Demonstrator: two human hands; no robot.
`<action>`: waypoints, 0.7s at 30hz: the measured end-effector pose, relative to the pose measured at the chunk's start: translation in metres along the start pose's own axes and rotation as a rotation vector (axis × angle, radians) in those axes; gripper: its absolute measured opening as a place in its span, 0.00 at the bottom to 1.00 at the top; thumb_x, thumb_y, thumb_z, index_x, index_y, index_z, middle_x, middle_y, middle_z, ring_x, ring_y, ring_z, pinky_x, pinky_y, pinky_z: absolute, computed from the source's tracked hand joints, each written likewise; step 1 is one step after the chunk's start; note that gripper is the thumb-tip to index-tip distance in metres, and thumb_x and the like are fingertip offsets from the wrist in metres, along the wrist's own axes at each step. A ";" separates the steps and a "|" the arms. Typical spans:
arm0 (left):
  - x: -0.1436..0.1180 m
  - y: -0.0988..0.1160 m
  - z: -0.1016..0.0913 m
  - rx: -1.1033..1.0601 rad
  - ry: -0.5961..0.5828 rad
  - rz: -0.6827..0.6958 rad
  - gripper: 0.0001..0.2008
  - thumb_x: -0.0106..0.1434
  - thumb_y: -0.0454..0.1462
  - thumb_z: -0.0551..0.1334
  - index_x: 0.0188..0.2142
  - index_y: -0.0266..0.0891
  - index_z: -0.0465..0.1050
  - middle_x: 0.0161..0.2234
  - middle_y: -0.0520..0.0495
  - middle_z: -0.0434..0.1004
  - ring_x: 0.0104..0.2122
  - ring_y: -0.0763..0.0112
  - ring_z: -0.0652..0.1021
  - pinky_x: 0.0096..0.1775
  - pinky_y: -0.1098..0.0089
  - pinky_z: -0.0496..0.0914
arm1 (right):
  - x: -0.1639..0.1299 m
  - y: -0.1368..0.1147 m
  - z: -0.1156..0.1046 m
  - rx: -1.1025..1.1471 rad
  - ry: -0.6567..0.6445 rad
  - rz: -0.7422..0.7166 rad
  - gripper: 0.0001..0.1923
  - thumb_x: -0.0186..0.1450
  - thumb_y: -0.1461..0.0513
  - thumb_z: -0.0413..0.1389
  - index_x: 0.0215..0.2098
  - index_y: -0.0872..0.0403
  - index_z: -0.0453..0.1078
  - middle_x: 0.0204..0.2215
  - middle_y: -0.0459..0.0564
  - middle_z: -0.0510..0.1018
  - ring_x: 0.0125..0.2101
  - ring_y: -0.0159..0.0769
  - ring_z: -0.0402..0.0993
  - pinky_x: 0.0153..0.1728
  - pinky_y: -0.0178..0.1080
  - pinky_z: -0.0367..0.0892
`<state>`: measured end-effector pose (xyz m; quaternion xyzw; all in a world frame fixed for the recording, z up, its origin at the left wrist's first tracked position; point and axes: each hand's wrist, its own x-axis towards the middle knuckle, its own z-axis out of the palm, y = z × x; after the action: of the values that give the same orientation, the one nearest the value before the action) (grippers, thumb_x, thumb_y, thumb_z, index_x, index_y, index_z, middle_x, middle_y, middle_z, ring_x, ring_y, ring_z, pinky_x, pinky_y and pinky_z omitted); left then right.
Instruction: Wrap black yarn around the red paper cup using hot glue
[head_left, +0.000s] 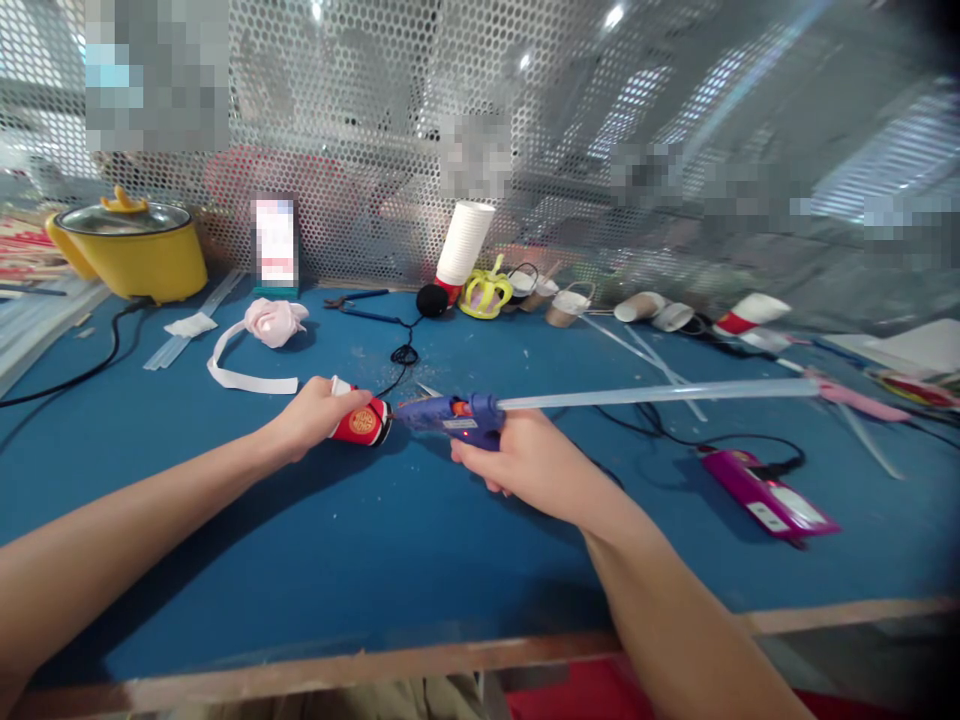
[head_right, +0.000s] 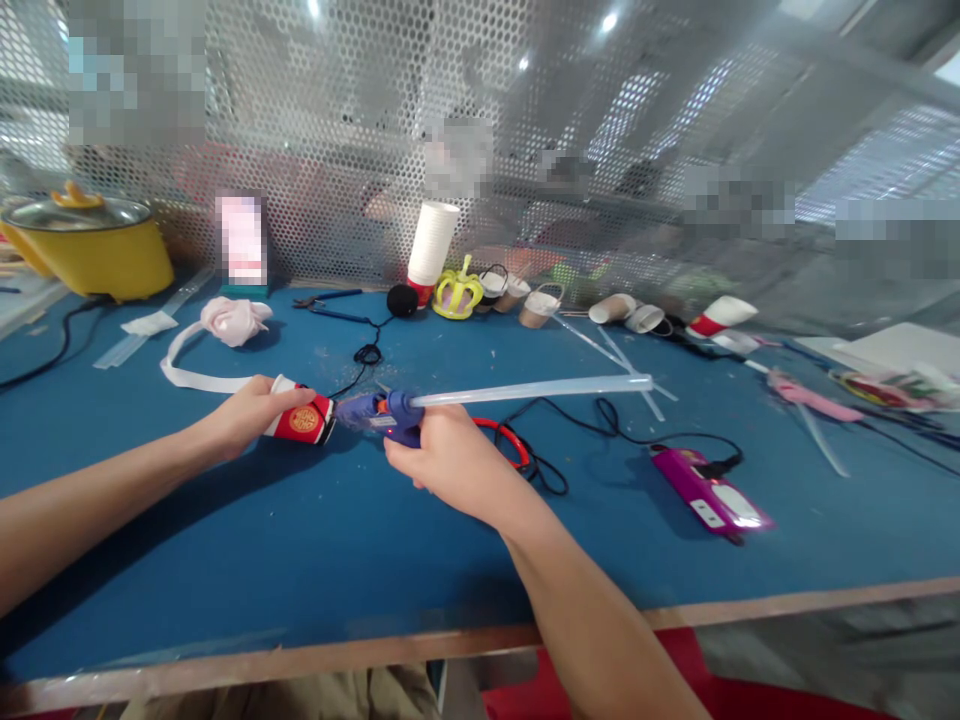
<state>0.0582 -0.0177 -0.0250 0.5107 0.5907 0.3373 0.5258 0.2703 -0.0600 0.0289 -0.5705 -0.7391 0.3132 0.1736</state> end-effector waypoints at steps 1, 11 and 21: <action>0.000 0.000 0.000 -0.001 0.002 0.001 0.14 0.46 0.45 0.62 0.21 0.34 0.68 0.17 0.50 0.70 0.19 0.71 0.69 0.22 0.72 0.56 | 0.000 0.000 0.000 0.006 0.003 0.006 0.07 0.56 0.61 0.51 0.24 0.56 0.66 0.11 0.42 0.66 0.12 0.27 0.63 0.13 0.29 0.59; -0.001 0.001 0.000 0.004 0.025 0.009 0.13 0.45 0.44 0.63 0.19 0.35 0.68 0.17 0.48 0.71 0.19 0.69 0.70 0.21 0.72 0.56 | 0.000 -0.001 0.002 0.007 0.006 0.004 0.06 0.56 0.61 0.51 0.24 0.56 0.66 0.11 0.41 0.65 0.12 0.27 0.63 0.14 0.28 0.59; 0.000 0.000 0.000 -0.005 0.025 0.005 0.13 0.45 0.44 0.63 0.20 0.35 0.69 0.16 0.49 0.71 0.19 0.68 0.71 0.21 0.72 0.57 | -0.002 -0.003 0.000 -0.012 -0.008 0.014 0.06 0.56 0.61 0.51 0.24 0.55 0.66 0.10 0.41 0.65 0.11 0.27 0.62 0.13 0.29 0.59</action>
<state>0.0580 -0.0174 -0.0251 0.5066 0.5949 0.3465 0.5190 0.2681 -0.0625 0.0312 -0.5755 -0.7376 0.3124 0.1652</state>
